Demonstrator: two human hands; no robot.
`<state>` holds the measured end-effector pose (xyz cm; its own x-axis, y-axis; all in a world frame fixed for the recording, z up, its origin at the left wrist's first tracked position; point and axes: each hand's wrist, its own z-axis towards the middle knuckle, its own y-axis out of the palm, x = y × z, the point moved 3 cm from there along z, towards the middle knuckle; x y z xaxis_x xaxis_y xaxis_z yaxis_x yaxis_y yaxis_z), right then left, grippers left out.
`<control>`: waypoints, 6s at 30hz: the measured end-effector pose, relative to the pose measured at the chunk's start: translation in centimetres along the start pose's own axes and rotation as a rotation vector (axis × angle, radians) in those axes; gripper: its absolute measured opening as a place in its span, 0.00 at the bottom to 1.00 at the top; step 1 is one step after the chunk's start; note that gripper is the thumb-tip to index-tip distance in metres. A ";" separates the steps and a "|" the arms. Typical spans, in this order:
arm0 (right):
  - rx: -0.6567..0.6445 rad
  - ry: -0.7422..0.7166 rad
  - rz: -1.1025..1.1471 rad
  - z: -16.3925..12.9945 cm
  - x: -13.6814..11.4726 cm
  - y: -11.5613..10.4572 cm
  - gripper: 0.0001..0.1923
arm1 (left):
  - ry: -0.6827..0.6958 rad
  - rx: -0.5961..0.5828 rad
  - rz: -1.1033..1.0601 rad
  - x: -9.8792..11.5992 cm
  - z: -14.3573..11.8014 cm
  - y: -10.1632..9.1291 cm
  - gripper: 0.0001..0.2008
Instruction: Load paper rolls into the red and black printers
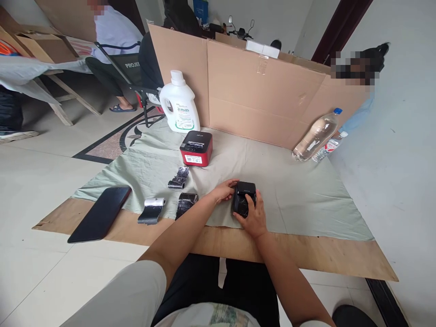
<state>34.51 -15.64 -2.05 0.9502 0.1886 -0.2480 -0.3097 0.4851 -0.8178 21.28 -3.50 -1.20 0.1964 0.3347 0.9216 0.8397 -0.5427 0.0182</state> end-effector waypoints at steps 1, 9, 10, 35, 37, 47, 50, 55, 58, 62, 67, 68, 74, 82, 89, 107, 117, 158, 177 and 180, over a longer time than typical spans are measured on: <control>-0.004 0.002 -0.003 0.0 0.0 0.0 0.40 | 0.005 0.003 -0.001 -0.1 0.0 0.0 0.37; 0.003 0.034 -0.017 0.2 0.3 0.1 0.48 | 0.227 0.317 0.338 0.4 -0.7 -0.3 0.10; 0.019 0.040 -0.009 0.2 0.4 0.1 0.48 | 0.271 0.336 0.419 0.7 -1.0 -0.2 0.07; 0.073 -0.058 0.234 0.5 1.2 -0.5 0.41 | 0.602 0.276 0.589 1.2 -1.5 2.0 0.14; 0.096 -0.048 0.259 0.5 1.3 -0.5 0.40 | 0.580 0.266 0.769 2.3 -1.3 2.5 0.12; 0.157 -0.008 0.345 0.4 2.1 0.2 0.33 | 0.154 0.089 1.366 6.3 1.3 5.2 0.14; 0.161 -0.007 0.337 0.4 2.1 0.4 0.37 | 0.155 0.115 1.370 6.1 1.2 5.6 0.15; 0.140 -0.013 0.292 0.3 2.4 1.1 0.50 | 0.177 0.135 1.358 5.9 0.3 5.4 0.17; 0.124 -0.011 0.264 0.3 2.6 1.5 0.55 | 0.194 0.143 1.345 6.1 -0.1 5.1 0.17; 0.129 -0.026 0.247 0.3 2.6 1.8 0.58 | 0.241 0.136 1.356 6.5 -0.3 5.1 0.13; 0.133 -0.032 0.238 0.3 2.6 1.7 0.60 | 0.392 0.157 1.364 6.5 -0.5 4.7 0.13; 0.131 -0.025 0.241 0.3 2.6 1.7 0.60 | 0.404 0.165 1.346 6.4 -0.4 4.5 0.14; 0.085 0.016 0.261 0.3 2.7 2.0 0.61 | 0.424 0.213 0.991 6.2 -0.3 3.1 0.16; -0.011 0.106 0.254 0.3 2.6 1.9 0.59 | 0.329 -0.138 0.137 4.6 -7.7 -2.3 0.18; -0.012 0.108 0.233 0.5 2.2 1.5 0.61 | 0.165 0.177 0.335 0.2 -16.2 -15.8 0.21; 0.003 0.092 0.242 0.4 2.2 1.7 0.60 | 0.242 0.296 1.328 -0.5 -12.2 -10.5 0.22; 0.025 0.068 0.260 0.4 1.9 1.8 0.58 | 0.257 0.093 0.858 2.1 -11.3 -9.0 0.17; 0.059 0.131 0.965 0.1 1.7 -2.0 0.17 | 0.610 0.151 1.088 5.0 -1.1 3.2 0.07; 0.044 0.136 0.913 0.0 1.8 -1.5 0.17 | 0.739 -0.157 1.245 5.7 0.1 0.9 0.12; 0.042 0.136 0.900 0.0 1.8 -1.5 0.19 | 0.787 -0.168 1.306 6.1 0.1 1.1 0.11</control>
<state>36.69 -16.07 -1.27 0.3436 0.4102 -0.8448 -0.9349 0.2347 -0.2664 23.49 -1.98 4.39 0.3729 -0.8805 0.2927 0.2238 -0.2208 -0.9493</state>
